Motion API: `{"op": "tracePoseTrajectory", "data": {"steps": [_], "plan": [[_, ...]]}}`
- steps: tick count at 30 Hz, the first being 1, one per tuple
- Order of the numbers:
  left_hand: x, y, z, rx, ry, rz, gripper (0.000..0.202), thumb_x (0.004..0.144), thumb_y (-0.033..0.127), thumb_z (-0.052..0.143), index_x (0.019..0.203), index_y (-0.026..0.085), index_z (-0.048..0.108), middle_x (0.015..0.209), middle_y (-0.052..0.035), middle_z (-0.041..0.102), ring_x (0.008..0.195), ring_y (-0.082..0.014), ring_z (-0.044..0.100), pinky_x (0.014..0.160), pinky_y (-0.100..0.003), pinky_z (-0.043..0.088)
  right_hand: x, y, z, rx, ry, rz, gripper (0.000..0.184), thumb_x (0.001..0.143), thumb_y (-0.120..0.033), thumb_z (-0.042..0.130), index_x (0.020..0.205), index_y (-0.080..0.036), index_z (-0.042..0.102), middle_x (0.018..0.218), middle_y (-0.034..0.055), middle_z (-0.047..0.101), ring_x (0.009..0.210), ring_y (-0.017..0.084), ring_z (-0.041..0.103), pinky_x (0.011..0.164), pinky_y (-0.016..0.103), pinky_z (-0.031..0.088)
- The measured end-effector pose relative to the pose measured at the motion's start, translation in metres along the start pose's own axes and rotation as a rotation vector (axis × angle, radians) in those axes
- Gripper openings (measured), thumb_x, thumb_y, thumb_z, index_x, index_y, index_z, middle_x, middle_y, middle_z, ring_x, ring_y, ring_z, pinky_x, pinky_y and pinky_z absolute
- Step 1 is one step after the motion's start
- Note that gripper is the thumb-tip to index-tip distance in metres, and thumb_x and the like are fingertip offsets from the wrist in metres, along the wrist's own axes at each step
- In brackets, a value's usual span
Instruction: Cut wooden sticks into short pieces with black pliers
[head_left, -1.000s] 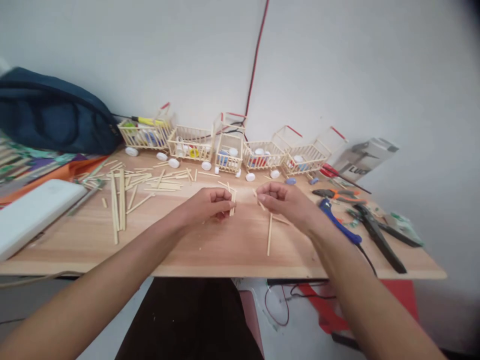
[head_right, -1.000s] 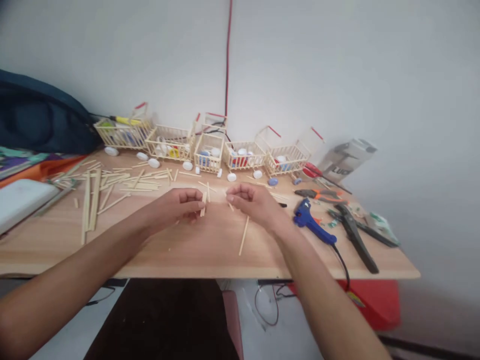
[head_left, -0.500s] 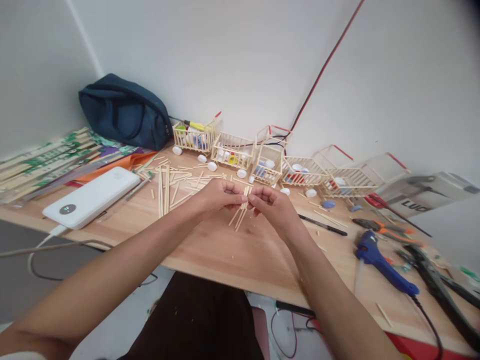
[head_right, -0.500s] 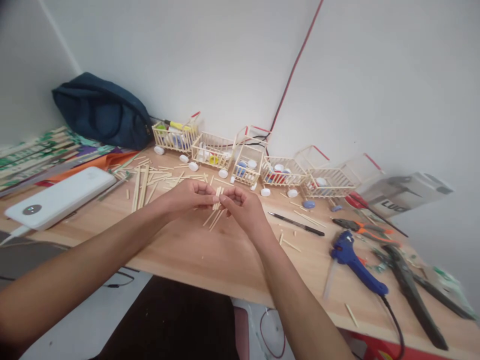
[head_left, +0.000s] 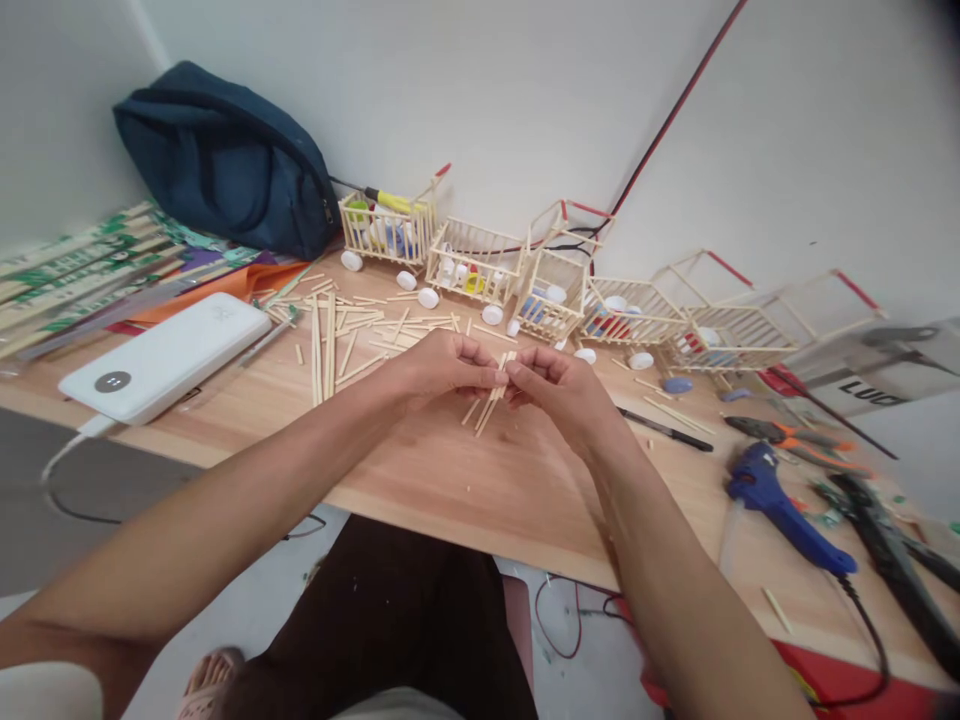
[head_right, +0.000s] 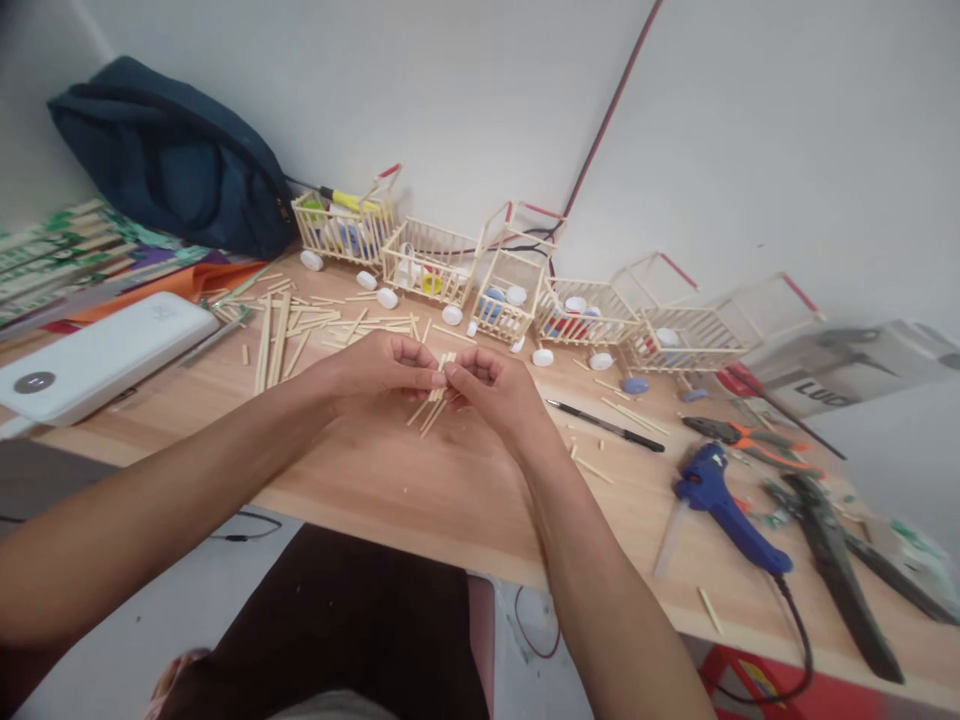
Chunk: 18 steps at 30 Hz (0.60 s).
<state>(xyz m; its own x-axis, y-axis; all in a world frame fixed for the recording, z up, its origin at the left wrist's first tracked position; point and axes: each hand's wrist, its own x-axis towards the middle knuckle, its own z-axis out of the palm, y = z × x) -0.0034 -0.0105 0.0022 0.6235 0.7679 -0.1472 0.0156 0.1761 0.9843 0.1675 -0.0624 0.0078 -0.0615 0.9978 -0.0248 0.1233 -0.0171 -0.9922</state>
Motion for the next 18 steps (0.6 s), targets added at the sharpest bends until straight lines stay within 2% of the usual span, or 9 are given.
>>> {"op": "tracePoseTrajectory", "data": {"steps": [12, 18], "plan": [[0.0003, 0.0019, 0.0003, 0.09, -0.026, 0.076, 0.028, 0.065, 0.036, 0.077, 0.071, 0.012, 0.064, 0.061, 0.0015, 0.059, 0.056, -0.0063, 0.05, 0.054, -0.019, 0.038, -0.0031, -0.0021, 0.0029, -0.051, 0.086, -0.097, 0.026, 0.071, -0.042, 0.071, 0.071, -0.02, 0.058, 0.061, -0.0021, 0.061, 0.057, 0.011, 0.058, 0.058, 0.027, 0.052], [-0.0011, 0.0027, 0.002, -0.061, -0.039, 0.072, 0.019, 0.072, 0.028, 0.071, 0.078, 0.013, 0.061, 0.073, -0.0011, 0.062, 0.064, -0.0077, 0.056, 0.062, -0.021, 0.045, -0.0024, -0.0015, -0.0028, 0.016, 0.157, -0.066, 0.026, 0.071, -0.041, 0.072, 0.072, -0.019, 0.059, 0.061, -0.0023, 0.062, 0.058, 0.01, 0.059, 0.059, 0.025, 0.051]]}}
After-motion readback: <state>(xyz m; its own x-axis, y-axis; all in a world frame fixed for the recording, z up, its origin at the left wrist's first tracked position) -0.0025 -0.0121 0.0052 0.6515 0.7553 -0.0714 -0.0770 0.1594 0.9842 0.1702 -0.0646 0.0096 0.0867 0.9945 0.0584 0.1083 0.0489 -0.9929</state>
